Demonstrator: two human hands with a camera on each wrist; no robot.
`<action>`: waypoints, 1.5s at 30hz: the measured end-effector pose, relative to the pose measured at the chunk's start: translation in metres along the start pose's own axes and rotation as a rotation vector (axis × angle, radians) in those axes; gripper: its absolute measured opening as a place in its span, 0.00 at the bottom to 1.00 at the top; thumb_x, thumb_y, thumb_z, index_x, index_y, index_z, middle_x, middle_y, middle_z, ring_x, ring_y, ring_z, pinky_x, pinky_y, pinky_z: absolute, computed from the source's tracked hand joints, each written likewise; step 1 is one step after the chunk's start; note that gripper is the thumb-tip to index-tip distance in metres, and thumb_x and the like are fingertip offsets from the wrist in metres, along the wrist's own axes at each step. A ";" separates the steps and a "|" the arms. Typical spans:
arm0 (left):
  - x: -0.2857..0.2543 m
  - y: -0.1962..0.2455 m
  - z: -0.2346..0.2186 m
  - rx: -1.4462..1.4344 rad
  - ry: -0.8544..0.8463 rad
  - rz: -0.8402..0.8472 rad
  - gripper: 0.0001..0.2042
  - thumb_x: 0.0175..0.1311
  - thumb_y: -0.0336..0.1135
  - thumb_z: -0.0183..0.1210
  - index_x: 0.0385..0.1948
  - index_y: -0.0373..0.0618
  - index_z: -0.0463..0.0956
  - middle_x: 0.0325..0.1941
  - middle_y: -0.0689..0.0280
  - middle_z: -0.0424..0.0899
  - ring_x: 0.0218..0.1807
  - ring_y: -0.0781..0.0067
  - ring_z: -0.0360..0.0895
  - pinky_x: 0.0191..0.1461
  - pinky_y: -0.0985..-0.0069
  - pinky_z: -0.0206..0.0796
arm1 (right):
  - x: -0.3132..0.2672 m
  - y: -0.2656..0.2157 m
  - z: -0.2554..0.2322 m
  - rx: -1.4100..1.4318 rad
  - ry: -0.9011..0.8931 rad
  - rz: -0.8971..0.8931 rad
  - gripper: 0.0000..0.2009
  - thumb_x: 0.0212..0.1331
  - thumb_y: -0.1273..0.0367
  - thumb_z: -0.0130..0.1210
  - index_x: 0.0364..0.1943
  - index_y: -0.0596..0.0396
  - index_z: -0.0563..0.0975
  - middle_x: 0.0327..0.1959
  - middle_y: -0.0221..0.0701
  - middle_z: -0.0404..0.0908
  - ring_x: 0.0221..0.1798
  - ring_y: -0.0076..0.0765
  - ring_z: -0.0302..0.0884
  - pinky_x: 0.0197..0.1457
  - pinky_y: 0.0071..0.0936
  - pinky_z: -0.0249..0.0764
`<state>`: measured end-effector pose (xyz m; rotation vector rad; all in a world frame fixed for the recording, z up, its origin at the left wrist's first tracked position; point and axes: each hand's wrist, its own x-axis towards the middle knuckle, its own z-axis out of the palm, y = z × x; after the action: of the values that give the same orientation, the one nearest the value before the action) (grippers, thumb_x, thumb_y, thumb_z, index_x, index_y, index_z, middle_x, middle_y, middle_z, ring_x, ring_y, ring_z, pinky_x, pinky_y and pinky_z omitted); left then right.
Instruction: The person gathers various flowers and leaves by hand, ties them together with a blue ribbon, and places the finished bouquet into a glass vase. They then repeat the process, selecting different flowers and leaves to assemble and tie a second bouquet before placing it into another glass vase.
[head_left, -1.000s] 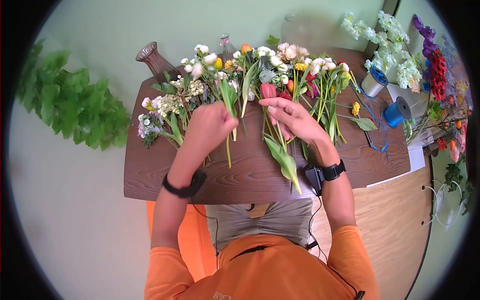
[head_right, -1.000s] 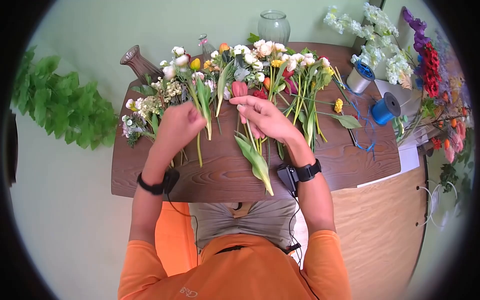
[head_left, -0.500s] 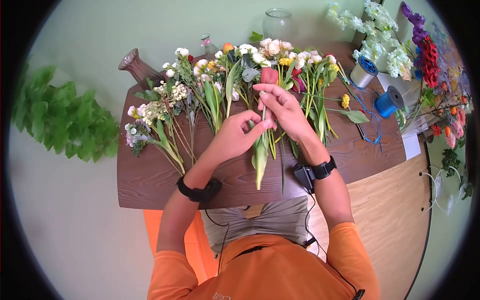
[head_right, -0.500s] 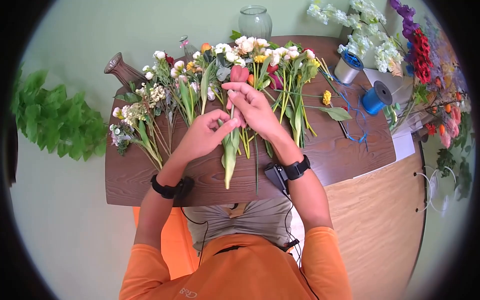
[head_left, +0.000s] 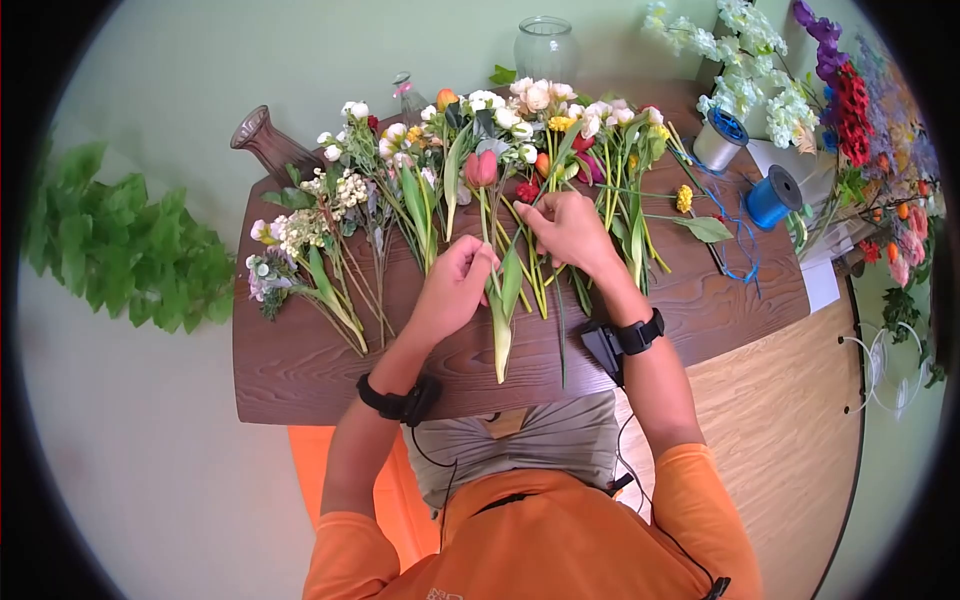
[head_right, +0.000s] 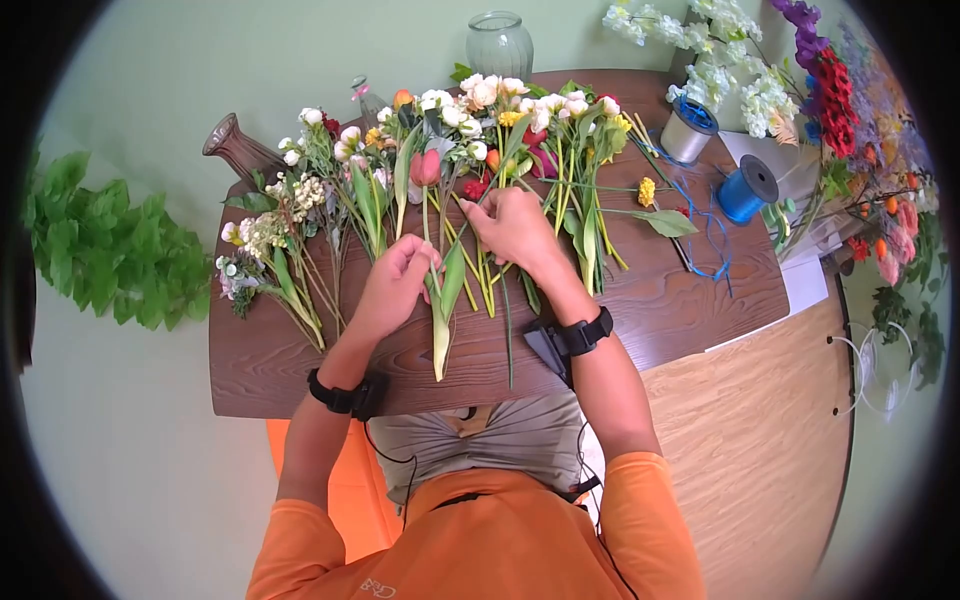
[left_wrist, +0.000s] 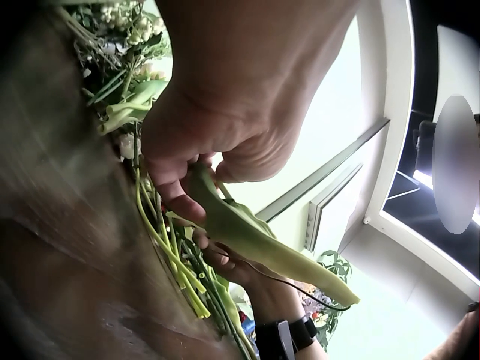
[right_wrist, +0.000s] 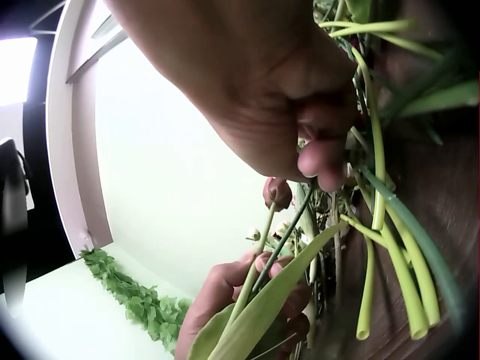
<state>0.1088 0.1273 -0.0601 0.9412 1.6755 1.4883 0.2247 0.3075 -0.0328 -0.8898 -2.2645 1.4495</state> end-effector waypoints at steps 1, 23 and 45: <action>-0.002 0.001 0.001 0.032 -0.022 -0.005 0.09 0.78 0.34 0.49 0.38 0.40 0.74 0.37 0.68 0.79 0.31 0.83 0.74 0.31 0.82 0.70 | 0.003 0.003 0.002 0.056 -0.016 0.011 0.20 0.70 0.56 0.59 0.27 0.60 0.79 0.15 0.30 0.80 0.12 0.22 0.73 0.14 0.22 0.65; 0.042 0.050 -0.043 0.878 0.662 0.672 0.15 0.66 0.36 0.65 0.51 0.42 0.76 0.61 0.52 0.75 0.64 0.50 0.71 0.70 0.59 0.60 | -0.011 -0.010 0.015 0.113 0.288 -0.468 0.14 0.67 0.64 0.62 0.44 0.64 0.83 0.22 0.39 0.84 0.20 0.33 0.79 0.26 0.29 0.75; -0.006 0.064 0.058 0.562 -0.294 0.355 0.12 0.67 0.37 0.65 0.38 0.35 0.80 0.31 0.60 0.85 0.33 0.70 0.82 0.34 0.71 0.73 | -0.114 0.067 -0.175 -0.467 0.566 0.036 0.30 0.68 0.52 0.60 0.16 0.67 0.78 0.10 0.38 0.76 0.13 0.34 0.76 0.22 0.35 0.73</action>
<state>0.1668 0.1558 -0.0019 1.7432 1.7949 1.0162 0.4313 0.3761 -0.0074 -1.2814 -2.1549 0.5579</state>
